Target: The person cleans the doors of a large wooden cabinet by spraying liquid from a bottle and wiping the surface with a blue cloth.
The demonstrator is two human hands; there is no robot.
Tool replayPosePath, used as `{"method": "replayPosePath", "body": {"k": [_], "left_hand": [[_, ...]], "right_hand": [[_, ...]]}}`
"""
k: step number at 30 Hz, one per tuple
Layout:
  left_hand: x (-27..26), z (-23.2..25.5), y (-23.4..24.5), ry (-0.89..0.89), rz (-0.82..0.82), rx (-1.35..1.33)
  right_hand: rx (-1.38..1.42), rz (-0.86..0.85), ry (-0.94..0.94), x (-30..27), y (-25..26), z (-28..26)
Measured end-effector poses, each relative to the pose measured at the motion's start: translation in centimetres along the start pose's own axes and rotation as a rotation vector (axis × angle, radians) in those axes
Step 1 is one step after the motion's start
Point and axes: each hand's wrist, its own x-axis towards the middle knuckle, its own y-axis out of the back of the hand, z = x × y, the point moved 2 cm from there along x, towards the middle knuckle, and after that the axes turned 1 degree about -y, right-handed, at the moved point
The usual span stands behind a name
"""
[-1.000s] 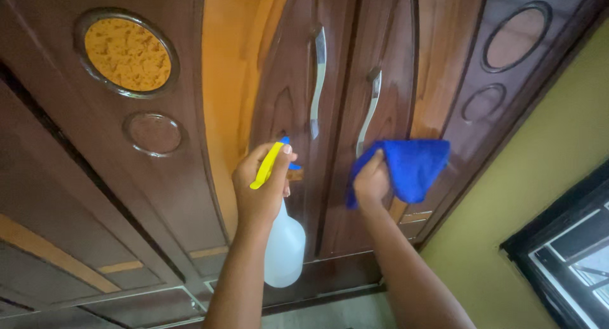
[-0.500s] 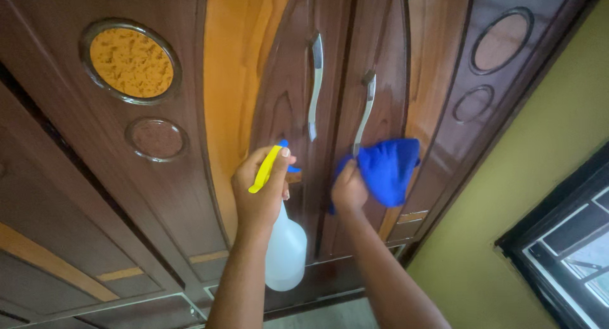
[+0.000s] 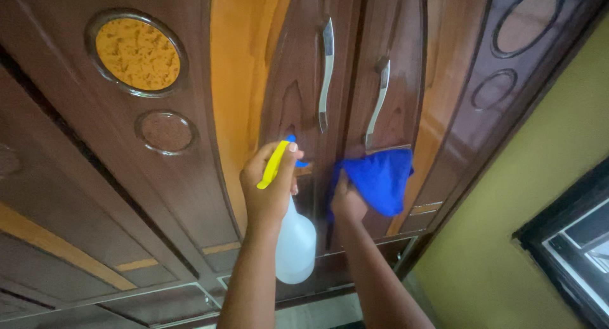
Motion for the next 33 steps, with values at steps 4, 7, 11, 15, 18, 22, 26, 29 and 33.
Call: {"method": "replayPosePath", "body": {"k": [4, 7, 11, 15, 18, 22, 26, 29, 33], "left_hand": [[0.1, -0.2, 0.2, 0.013, 0.008, -0.009], [0.1, -0.2, 0.4, 0.036, 0.01, 0.037], [0.5, -0.9, -0.1, 0.083, 0.011, 0.045], [0.5, -1.8, -0.8, 0.074, 0.005, 0.07], [0.8, -2.5, -1.3, 0.089, -0.01, 0.009], [0.9, -3.3, -2.1, 0.106, -0.055, 0.016], [1.4, -3.9, -3.0, 0.091, -0.073, 0.037], [2.0, -4.3, -3.2, 0.077, -0.083, -0.009], [2.5, -4.6, -3.4, 0.083, -0.098, 0.021]], "right_hand": [[-0.115, -0.266, -0.36, 2.9, -0.6, 3.9], [-0.066, -0.212, -0.335, 4.7, -0.2, 5.8], [0.221, -0.085, -0.405, 6.3, 1.1, 7.0], [0.504, 0.038, -0.423, 8.5, 2.2, 7.6], [0.592, 0.031, -0.587, 9.3, 3.5, 7.9], [0.989, 0.016, -0.542, 10.4, 4.2, 8.7], [0.941, 0.083, -0.588, 11.9, 3.6, 11.7], [0.991, 0.09, -0.513, 13.6, 3.1, 14.4], [1.094, 0.058, -0.548, 15.1, 4.9, 15.0]]}}
